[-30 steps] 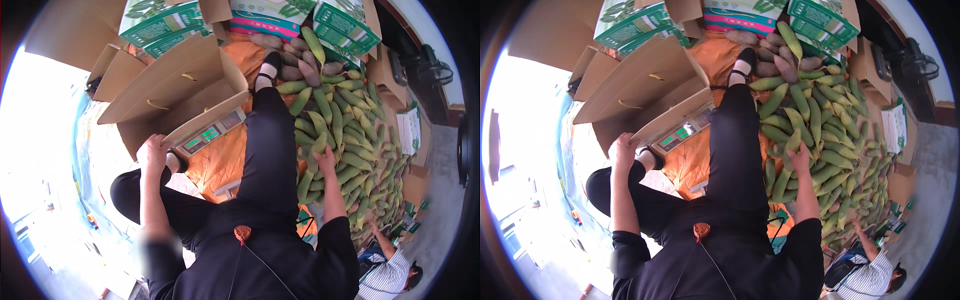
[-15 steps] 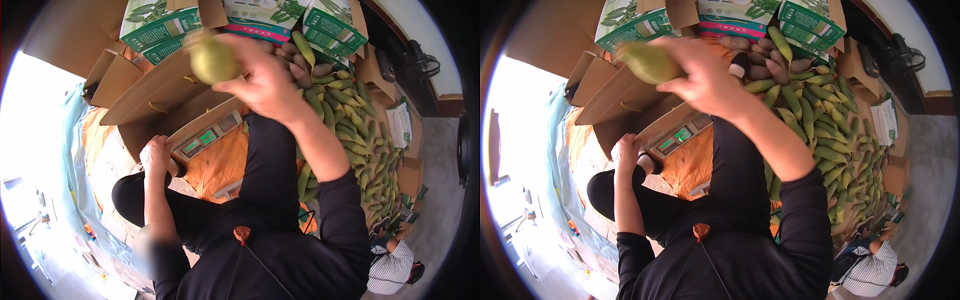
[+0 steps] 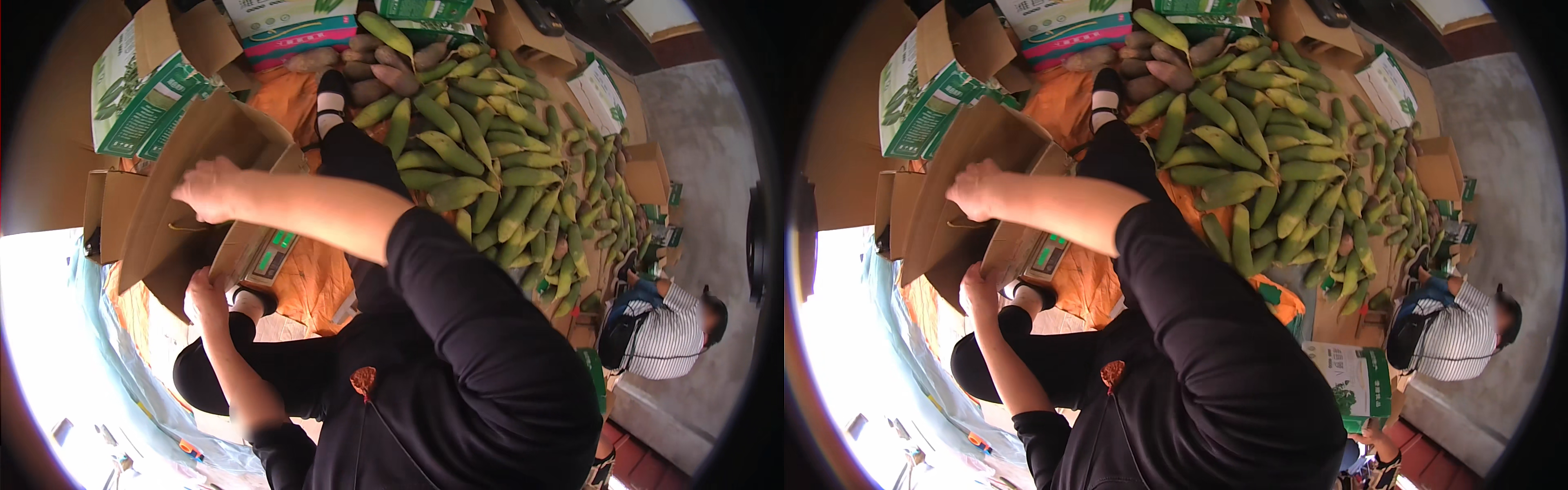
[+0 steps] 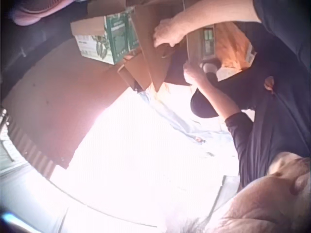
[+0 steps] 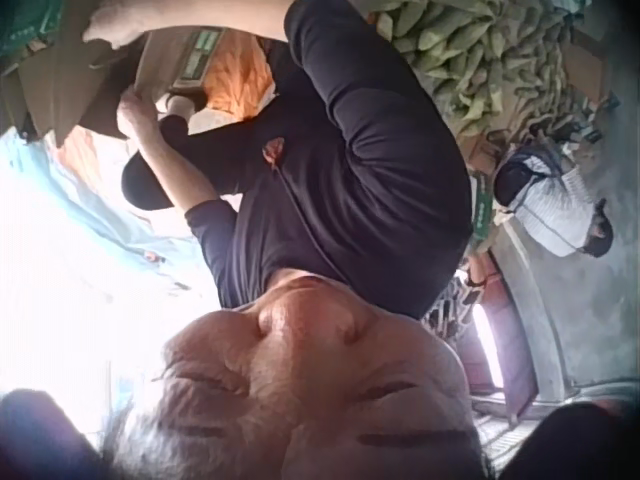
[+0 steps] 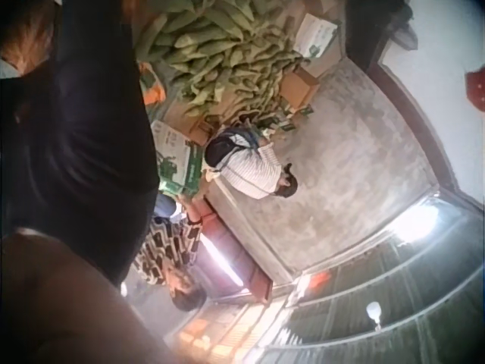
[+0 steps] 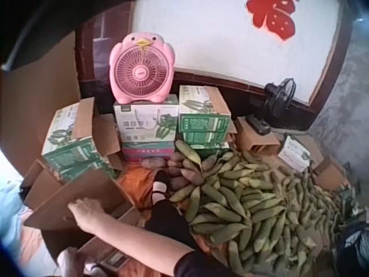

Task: Packaging produce into cardboard boxes after weighing them.

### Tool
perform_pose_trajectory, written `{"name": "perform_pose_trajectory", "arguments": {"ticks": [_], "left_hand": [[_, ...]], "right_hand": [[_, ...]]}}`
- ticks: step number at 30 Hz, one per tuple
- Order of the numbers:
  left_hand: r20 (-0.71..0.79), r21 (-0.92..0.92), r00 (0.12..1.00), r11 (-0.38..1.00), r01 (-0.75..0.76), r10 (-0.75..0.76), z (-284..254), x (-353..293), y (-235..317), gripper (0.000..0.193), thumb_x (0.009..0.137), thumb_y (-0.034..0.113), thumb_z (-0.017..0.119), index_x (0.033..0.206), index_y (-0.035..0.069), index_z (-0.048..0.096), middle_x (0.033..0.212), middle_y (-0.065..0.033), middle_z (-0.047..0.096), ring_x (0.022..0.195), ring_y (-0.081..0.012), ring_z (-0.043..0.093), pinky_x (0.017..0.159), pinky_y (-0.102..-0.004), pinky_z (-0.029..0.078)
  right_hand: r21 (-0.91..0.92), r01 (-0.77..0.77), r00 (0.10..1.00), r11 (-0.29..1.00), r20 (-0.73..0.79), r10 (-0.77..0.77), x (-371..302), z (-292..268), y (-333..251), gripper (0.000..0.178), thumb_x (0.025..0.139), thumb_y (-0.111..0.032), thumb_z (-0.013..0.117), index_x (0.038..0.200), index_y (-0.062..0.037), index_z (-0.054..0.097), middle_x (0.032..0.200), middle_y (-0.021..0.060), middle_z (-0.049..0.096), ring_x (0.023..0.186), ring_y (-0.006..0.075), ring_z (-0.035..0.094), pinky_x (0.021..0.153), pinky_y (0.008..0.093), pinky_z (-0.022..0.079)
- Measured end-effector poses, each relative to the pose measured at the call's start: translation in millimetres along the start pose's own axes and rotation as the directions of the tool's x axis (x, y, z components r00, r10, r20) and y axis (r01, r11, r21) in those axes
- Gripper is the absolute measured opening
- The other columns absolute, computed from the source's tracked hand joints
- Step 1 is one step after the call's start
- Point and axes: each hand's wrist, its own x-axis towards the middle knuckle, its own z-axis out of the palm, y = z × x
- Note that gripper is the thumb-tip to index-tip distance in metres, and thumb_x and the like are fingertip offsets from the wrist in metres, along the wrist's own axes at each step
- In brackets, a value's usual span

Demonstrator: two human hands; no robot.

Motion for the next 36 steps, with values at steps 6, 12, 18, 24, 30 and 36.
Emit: {"name": "perform_pose_trajectory", "arguments": {"ticks": [6, 12, 18, 24, 30, 36], "left_hand": [[0.036, -0.045, 0.998, 0.998, 0.052, -0.05, -2, 4, -8, 0.022, 0.076, 0.019, 0.066, 0.092, 0.004, 0.066, 0.089, -0.0153, 0.065, 0.082, -0.0348, 0.063, 0.07, -0.0404, 0.049], [0.038, -0.149, 0.999, 0.989, -0.026, 0.032, 1, 6, -9, 0.024, 0.076, 0.017, 0.064, 0.094, 0.002, 0.065, 0.086, -0.0158, 0.065, 0.08, -0.0325, 0.063, 0.072, -0.0375, 0.048], [0.06, -0.119, 0.998, 0.992, 0.035, -0.028, 3, 5, -13, 0.027, 0.077, 0.02, 0.065, 0.096, 0.002, 0.065, 0.089, -0.0154, 0.066, 0.082, -0.0323, 0.064, 0.073, -0.0378, 0.048], [0.014, -0.054, 0.998, 0.997, 0.06, -0.06, 0, 2, -18, 0.027, 0.077, 0.022, 0.065, 0.095, 0.003, 0.065, 0.087, -0.0158, 0.066, 0.08, -0.0317, 0.064, 0.072, -0.0376, 0.048], [-0.018, -0.003, 0.998, 0.998, 0.058, -0.058, -2, 0, 1, 0.026, 0.077, 0.018, 0.064, 0.097, 0.001, 0.066, 0.086, -0.0167, 0.066, 0.079, -0.0317, 0.065, 0.071, -0.0368, 0.049], [0.009, 0.035, 0.995, 0.994, 0.103, -0.103, -12, -4, 17, 0.017, 0.075, 0.018, 0.067, 0.09, 0.008, 0.067, 0.085, -0.0098, 0.063, 0.08, -0.0305, 0.063, 0.072, -0.0386, 0.05]], "right_hand": [[0.433, -0.015, 0.965, 0.901, -0.228, 0.125, -124, -110, 71, 0.039, 0.081, -0.023, 0.068, 0.117, -0.0096, 0.059, 0.101, 0.0122, 0.068, 0.091, 0.0216, 0.066, 0.078, 0.0326, 0.051], [0.296, -0.682, 0.662, 0.668, -0.136, 0.737, -323, -53, 209, 0.031, 0.079, -0.02, 0.065, 0.107, -0.0079, 0.062, 0.097, 0.0137, 0.065, 0.09, 0.0323, 0.062, 0.077, 0.039, 0.049], [-0.092, -0.932, 0.317, 0.351, 0.265, 0.91, -505, 84, 236, 0.031, 0.076, -0.023, 0.066, 0.099, -0.0019, 0.062, 0.102, 0.0199, 0.063, 0.093, 0.0368, 0.06, 0.08, 0.0423, 0.048], [0.224, -0.973, -0.004, -0.049, 0.2, 0.98, -554, 166, 195, 0.058, 0.063, -0.023, 0.078, 0.111, 0.0005, 0.057, 0.106, 0.0178, 0.064, 0.101, 0.031, 0.061, 0.085, 0.0378, 0.048], [0.334, -0.93, -0.096, -0.15, 0.175, 0.98, -573, 226, 204, 0.085, 0.057, -0.034, 0.081, 0.128, -0.0027, 0.045, 0.121, 0.0192, 0.058, 0.114, 0.0333, 0.055, 0.096, 0.0399, 0.044], [0.255, -0.947, -0.116, -0.193, 0.287, 0.951, -553, 206, 205, 0.067, 0.057, -0.012, 0.084, 0.114, 0.0044, 0.053, 0.111, 0.0192, 0.061, 0.097, 0.0302, 0.064, 0.083, 0.0408, 0.05]]}}
